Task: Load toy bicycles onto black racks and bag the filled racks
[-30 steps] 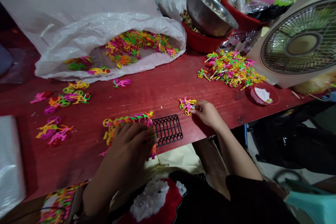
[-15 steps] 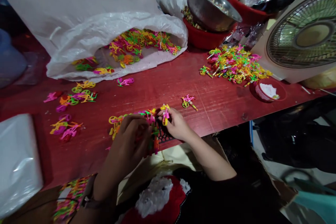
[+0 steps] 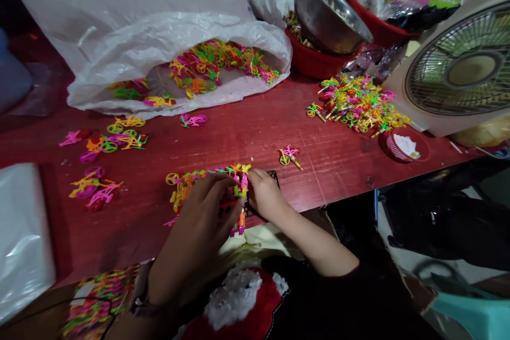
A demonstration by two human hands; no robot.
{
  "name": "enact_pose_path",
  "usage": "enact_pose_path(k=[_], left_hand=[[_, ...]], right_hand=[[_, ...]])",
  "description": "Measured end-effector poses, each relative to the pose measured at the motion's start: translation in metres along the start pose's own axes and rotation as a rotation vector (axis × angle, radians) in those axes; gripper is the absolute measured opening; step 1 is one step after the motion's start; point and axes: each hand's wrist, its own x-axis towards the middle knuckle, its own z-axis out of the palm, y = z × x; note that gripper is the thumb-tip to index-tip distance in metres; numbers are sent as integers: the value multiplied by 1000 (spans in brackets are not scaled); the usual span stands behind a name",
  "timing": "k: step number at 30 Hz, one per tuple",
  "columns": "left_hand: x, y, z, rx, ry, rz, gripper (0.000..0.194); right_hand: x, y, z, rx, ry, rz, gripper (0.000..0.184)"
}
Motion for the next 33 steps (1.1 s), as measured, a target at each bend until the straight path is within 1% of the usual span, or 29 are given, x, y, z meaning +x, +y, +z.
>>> enact_pose_path(k=[4, 8, 16, 18, 20, 21, 22, 24, 25, 26, 27, 29, 31, 33], left_hand=[[-2, -3, 2, 20, 18, 30, 29], [-2, -4, 4, 40, 13, 29, 31], [-2, -5, 5, 48, 16, 29, 27], [-3, -5, 6, 60, 19, 38, 28], [-4, -5, 5, 72, 15, 41, 28], [-5, -4, 5, 76, 13, 43, 28], [-5, -4, 5, 79, 12, 46, 27], [-5, -5, 5, 80, 18, 59, 25], [-5, -5, 5, 76, 22, 72, 23], [-4, -6, 6, 74, 29, 88, 21], [-2, -7, 6, 75, 42, 101, 18], [3, -10, 8, 94, 62, 113, 10], [8, -11, 10, 125, 67, 99, 8], [11, -12, 12, 134, 61, 83, 11]], right_hand=[[1, 1, 2, 26, 18, 6, 34], [1, 0, 2, 25, 26, 9, 28], [6, 2, 7, 28, 13, -15, 19], [5, 3, 2, 86, 4, -28, 20], [1, 7, -11, 160, 22, -29, 22], [-2, 12, -21, 174, 73, -4, 20], [-5, 18, -31, 155, 161, 46, 17], [-10, 36, -54, 33, 403, 224, 8], [-12, 47, -65, -41, 493, 330, 9], [-14, 58, -74, -92, 525, 423, 12], [-16, 67, -81, -119, 512, 493, 15], [-20, 81, -90, -73, 392, 546, 15], [-25, 83, -90, 101, 290, 527, 16], [-31, 72, -82, 339, 262, 478, 19]])
